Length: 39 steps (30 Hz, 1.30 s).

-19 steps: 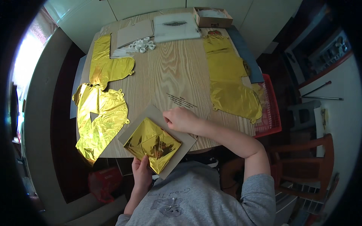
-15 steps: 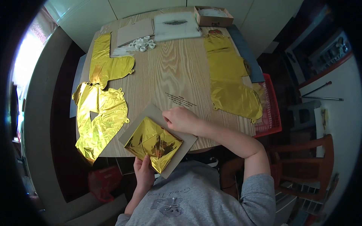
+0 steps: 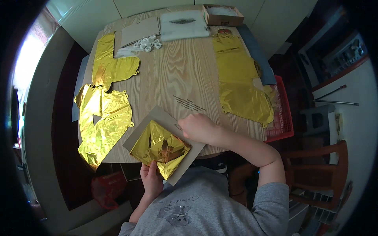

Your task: Folding and smoothing gold-colored foil items on a wooden table to prepare them for packaging.

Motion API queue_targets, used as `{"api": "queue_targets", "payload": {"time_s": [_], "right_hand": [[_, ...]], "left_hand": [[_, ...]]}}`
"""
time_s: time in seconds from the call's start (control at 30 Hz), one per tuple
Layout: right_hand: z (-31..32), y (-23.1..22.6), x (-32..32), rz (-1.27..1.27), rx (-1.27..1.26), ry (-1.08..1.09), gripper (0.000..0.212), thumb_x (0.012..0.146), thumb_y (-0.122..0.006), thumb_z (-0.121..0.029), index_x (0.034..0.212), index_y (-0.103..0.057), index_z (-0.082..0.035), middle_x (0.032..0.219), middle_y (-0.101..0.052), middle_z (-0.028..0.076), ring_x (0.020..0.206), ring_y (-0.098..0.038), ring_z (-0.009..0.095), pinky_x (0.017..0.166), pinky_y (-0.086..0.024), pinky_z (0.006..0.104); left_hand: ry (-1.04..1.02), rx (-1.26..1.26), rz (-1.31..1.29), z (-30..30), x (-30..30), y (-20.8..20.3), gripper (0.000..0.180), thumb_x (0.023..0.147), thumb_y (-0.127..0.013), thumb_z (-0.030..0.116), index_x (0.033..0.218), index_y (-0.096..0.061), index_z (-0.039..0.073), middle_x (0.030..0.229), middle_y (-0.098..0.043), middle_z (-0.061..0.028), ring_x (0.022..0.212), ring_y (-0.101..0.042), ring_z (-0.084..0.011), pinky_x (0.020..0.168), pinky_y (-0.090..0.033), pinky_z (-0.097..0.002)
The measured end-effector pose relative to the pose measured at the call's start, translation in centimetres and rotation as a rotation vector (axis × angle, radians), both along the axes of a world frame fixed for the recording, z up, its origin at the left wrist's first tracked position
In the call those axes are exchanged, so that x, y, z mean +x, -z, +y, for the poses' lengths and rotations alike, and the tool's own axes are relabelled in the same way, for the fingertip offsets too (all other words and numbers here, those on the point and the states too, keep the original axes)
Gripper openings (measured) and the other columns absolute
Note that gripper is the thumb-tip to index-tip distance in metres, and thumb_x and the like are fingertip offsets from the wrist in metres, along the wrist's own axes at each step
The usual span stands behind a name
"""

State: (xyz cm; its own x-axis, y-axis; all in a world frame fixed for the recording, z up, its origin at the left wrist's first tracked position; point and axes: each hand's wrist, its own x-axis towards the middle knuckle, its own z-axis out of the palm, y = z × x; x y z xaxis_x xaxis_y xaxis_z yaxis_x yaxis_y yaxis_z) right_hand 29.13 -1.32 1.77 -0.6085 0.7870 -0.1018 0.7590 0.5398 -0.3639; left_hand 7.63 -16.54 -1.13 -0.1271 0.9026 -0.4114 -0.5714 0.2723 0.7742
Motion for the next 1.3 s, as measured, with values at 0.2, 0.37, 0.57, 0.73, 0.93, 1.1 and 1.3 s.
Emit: {"api": "queue_targets", "payload": {"time_s": [0.2,0.37,0.57,0.73,0.93,1.1,1.3], "right_hand": [[0.0,-1.2,0.0,-0.020,0.020,-0.034,0.013,0.075,-0.060,-0.011,0.084,-0.059,-0.001,0.074,-0.066,0.018,0.071,-0.068,0.035,0.062,-0.055,0.0440],[-0.8,-0.6,0.4,-0.036,0.113,0.010,0.012,0.076,-0.058,-0.009,0.086,-0.056,-0.002,0.078,-0.066,0.015,0.074,-0.067,0.033,0.064,-0.054,0.0448],[-0.8,-0.8,1.1,-0.015,-0.084,-0.008,0.012,0.076,-0.057,-0.009,0.085,-0.056,-0.002,0.077,-0.065,0.016,0.074,-0.066,0.036,0.066,-0.053,0.0463],[-1.0,-1.6,1.2,-0.032,-0.112,-0.036,0.018,0.074,-0.058,-0.007,0.090,-0.055,-0.001,0.078,-0.066,0.019,0.075,-0.066,0.037,0.068,-0.054,0.0469],[-1.8,-1.7,1.6,-0.042,-0.088,0.001,0.021,0.074,-0.060,-0.005,0.092,-0.053,0.000,0.083,-0.066,0.020,0.078,-0.067,0.038,0.070,-0.054,0.0462],[-2.1,-1.0,2.2,-0.030,-0.126,0.000,0.022,0.075,-0.062,-0.007,0.093,-0.052,-0.001,0.085,-0.065,0.017,0.078,-0.066,0.037,0.069,-0.054,0.0456],[-3.8,-2.2,1.5,-0.063,0.027,0.013,0.019,0.077,-0.061,-0.007,0.093,-0.052,-0.002,0.080,-0.061,0.013,0.074,-0.067,0.031,0.063,-0.056,0.0390]], "left_hand": [[-0.024,-0.007,0.023,0.3,-0.3,-0.4,0.019,0.100,-0.046,0.007,0.116,-0.051,-0.002,0.109,-0.063,-0.0086,0.093,-0.063,-0.0139,0.081,-0.052,-0.0281],[-0.057,0.016,0.043,0.3,-0.3,-0.1,0.019,0.099,-0.046,0.005,0.115,-0.052,-0.003,0.110,-0.062,-0.0090,0.097,-0.062,-0.0142,0.087,-0.050,-0.0291],[-0.051,0.022,0.023,0.3,-0.5,0.1,0.019,0.099,-0.045,0.005,0.115,-0.052,-0.003,0.111,-0.062,-0.0097,0.097,-0.061,-0.0145,0.088,-0.049,-0.0298],[-0.048,0.035,0.044,0.3,-0.5,0.0,0.019,0.099,-0.044,0.004,0.115,-0.052,-0.003,0.110,-0.062,-0.0100,0.097,-0.061,-0.0142,0.087,-0.049,-0.0295],[-0.108,0.029,0.035,0.6,-0.5,-0.2,0.018,0.099,-0.044,0.004,0.112,-0.053,-0.003,0.108,-0.062,-0.0096,0.095,-0.061,-0.0136,0.085,-0.050,-0.0288],[-0.131,0.025,0.035,0.7,-0.2,-0.4,0.016,0.099,-0.043,0.003,0.110,-0.053,-0.003,0.107,-0.062,-0.0093,0.093,-0.061,-0.0135,0.085,-0.050,-0.0287],[-0.131,0.043,0.022,0.6,0.0,0.0,0.019,0.099,-0.044,0.004,0.114,-0.053,-0.003,0.111,-0.062,-0.0105,0.099,-0.062,-0.0154,0.089,-0.050,-0.0307]]}}
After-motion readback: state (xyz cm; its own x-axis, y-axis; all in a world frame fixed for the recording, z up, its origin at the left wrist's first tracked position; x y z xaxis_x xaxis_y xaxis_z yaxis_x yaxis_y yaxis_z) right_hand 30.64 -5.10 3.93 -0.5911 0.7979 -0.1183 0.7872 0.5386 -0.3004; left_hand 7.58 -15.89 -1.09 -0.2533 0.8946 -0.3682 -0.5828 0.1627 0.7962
